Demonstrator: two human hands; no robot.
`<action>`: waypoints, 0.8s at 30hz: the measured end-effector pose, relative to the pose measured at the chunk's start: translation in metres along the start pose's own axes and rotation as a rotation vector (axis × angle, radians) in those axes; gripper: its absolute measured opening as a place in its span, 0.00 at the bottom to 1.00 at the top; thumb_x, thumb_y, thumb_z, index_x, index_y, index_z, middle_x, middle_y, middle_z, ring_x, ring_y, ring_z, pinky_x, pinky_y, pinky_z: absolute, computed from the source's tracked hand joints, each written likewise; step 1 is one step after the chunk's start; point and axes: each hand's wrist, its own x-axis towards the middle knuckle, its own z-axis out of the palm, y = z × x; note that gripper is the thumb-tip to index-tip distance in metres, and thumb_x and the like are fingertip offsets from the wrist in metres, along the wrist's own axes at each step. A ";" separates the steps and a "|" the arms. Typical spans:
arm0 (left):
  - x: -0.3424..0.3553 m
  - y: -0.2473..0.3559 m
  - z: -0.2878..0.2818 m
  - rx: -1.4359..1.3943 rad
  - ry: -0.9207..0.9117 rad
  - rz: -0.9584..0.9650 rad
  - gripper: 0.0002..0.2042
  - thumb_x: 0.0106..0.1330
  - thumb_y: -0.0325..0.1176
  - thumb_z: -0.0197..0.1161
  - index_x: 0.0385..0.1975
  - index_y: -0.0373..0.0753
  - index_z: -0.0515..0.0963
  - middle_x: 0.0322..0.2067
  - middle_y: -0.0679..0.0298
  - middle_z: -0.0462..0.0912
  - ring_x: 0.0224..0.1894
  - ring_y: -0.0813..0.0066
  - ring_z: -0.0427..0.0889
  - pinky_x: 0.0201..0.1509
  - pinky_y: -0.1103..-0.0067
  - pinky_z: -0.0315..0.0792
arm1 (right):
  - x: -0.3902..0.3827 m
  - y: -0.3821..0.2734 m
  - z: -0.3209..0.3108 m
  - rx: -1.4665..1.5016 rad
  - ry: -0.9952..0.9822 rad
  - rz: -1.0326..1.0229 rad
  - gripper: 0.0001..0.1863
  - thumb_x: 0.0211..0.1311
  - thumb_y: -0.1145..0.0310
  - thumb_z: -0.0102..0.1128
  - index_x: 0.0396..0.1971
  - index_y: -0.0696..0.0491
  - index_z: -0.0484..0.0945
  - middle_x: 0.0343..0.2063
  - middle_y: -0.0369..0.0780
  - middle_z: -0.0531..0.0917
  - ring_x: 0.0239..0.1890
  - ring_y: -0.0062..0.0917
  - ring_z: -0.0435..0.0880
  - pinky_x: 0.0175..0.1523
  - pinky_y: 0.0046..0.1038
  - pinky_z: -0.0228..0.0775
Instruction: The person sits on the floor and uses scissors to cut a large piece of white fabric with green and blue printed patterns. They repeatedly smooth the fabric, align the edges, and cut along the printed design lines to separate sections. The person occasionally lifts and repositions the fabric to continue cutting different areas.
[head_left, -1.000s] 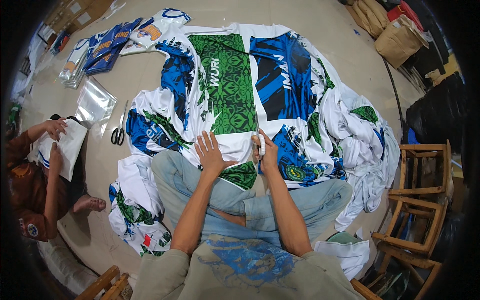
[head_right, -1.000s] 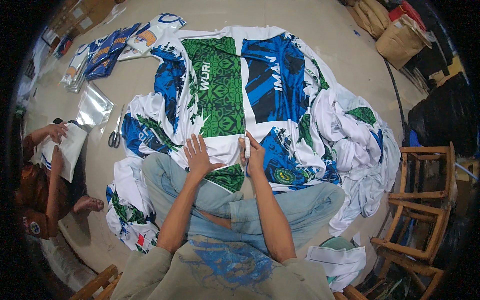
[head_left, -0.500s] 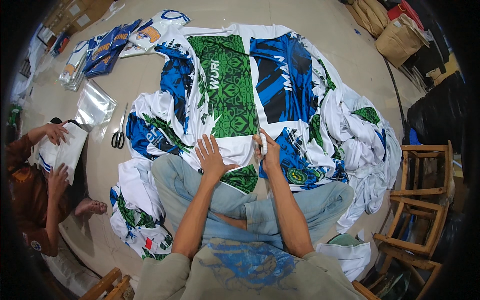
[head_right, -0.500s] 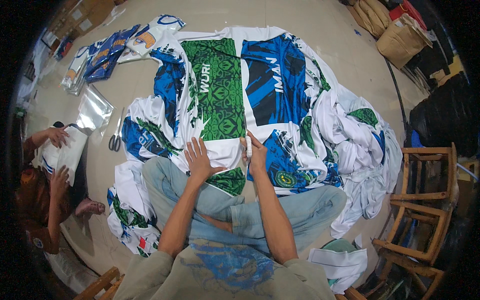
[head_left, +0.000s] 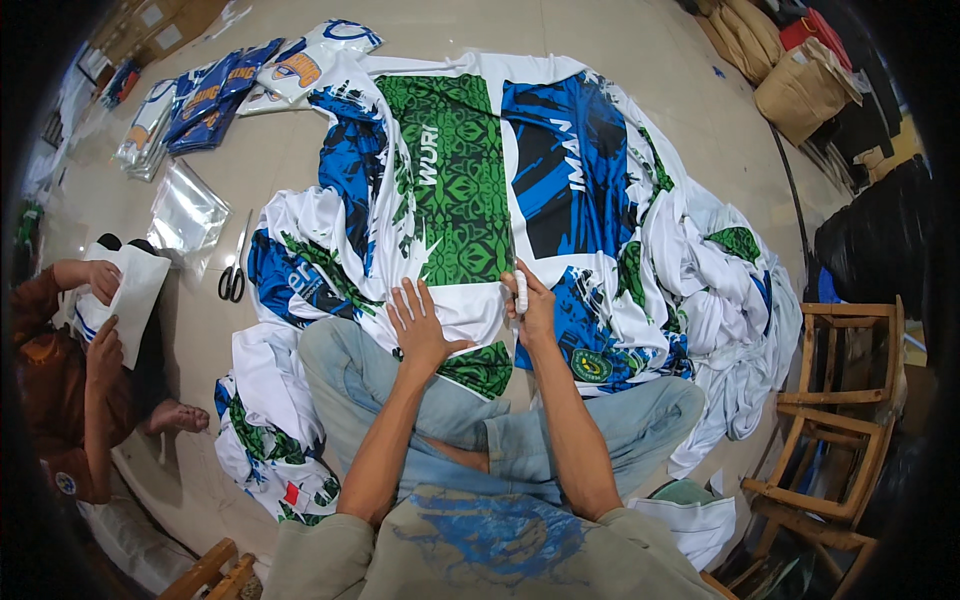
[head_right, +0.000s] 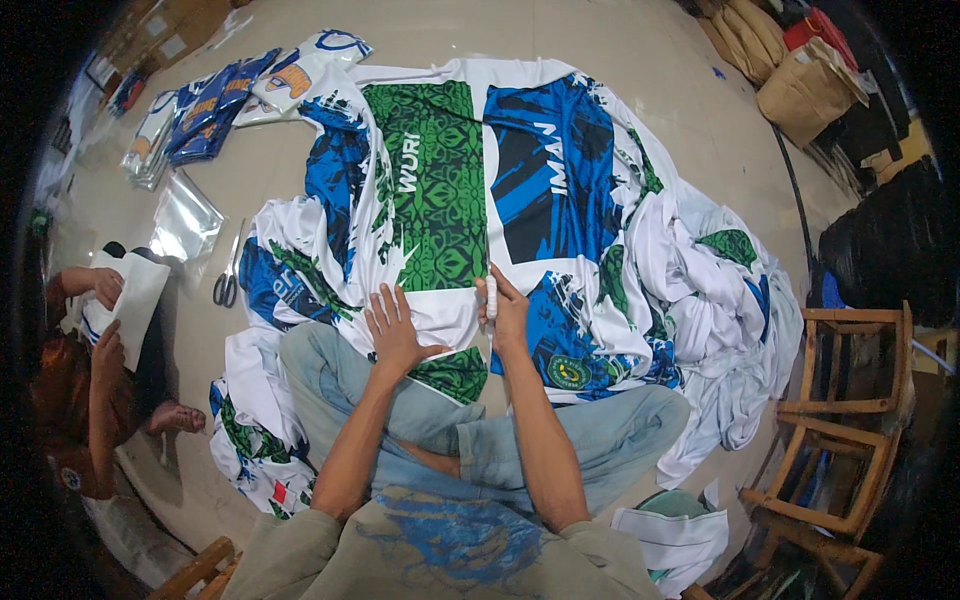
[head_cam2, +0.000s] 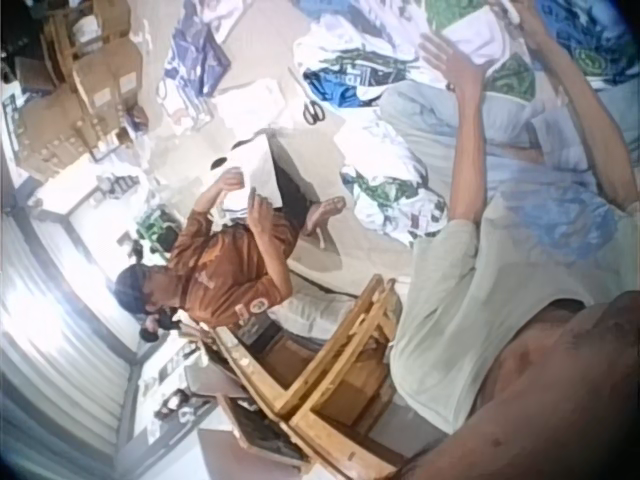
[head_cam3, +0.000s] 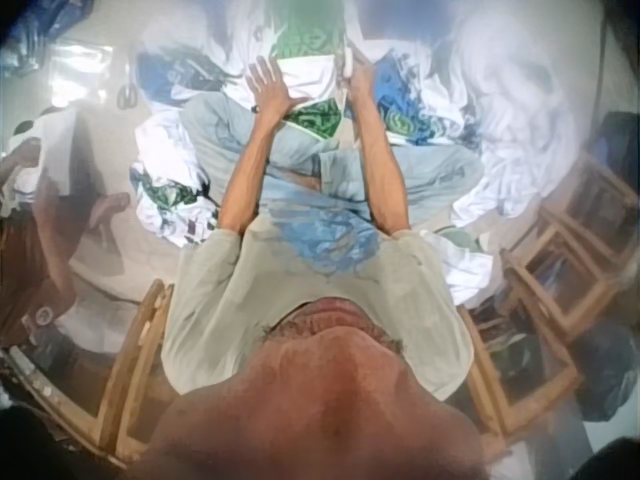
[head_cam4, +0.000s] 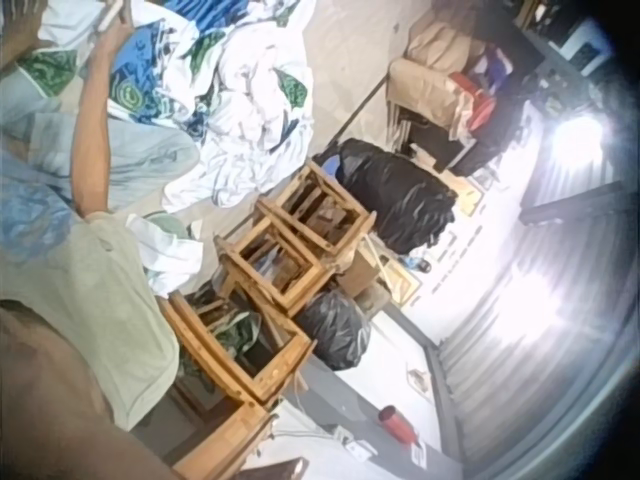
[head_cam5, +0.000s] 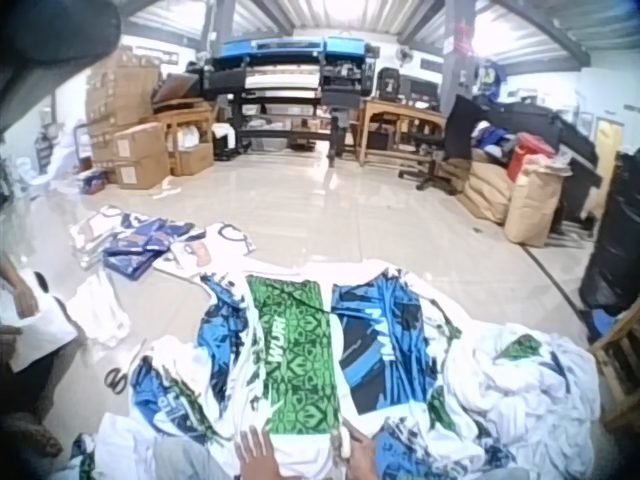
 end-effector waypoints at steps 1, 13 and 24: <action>0.000 0.000 -0.001 -0.005 0.002 -0.001 0.78 0.27 0.71 0.78 0.74 0.25 0.44 0.76 0.36 0.37 0.78 0.35 0.33 0.76 0.46 0.33 | 0.002 -0.001 0.001 -0.001 0.000 0.001 0.27 0.61 0.71 0.71 0.62 0.51 0.78 0.30 0.36 0.86 0.15 0.14 0.73 0.19 0.18 0.63; 0.000 0.002 -0.005 -0.034 -0.019 0.004 0.78 0.30 0.71 0.77 0.75 0.26 0.40 0.76 0.35 0.34 0.77 0.32 0.32 0.75 0.43 0.34 | 0.023 -0.003 0.010 0.010 -0.001 0.009 0.30 0.56 0.72 0.75 0.60 0.53 0.79 0.28 0.36 0.86 0.13 0.15 0.73 0.18 0.18 0.62; 0.001 0.006 -0.010 -0.031 -0.017 -0.009 0.77 0.27 0.69 0.79 0.74 0.25 0.44 0.76 0.36 0.37 0.78 0.35 0.33 0.76 0.45 0.34 | 0.048 -0.013 0.012 0.036 -0.037 -0.005 0.25 0.63 0.77 0.60 0.62 0.54 0.76 0.34 0.39 0.88 0.14 0.16 0.74 0.18 0.19 0.64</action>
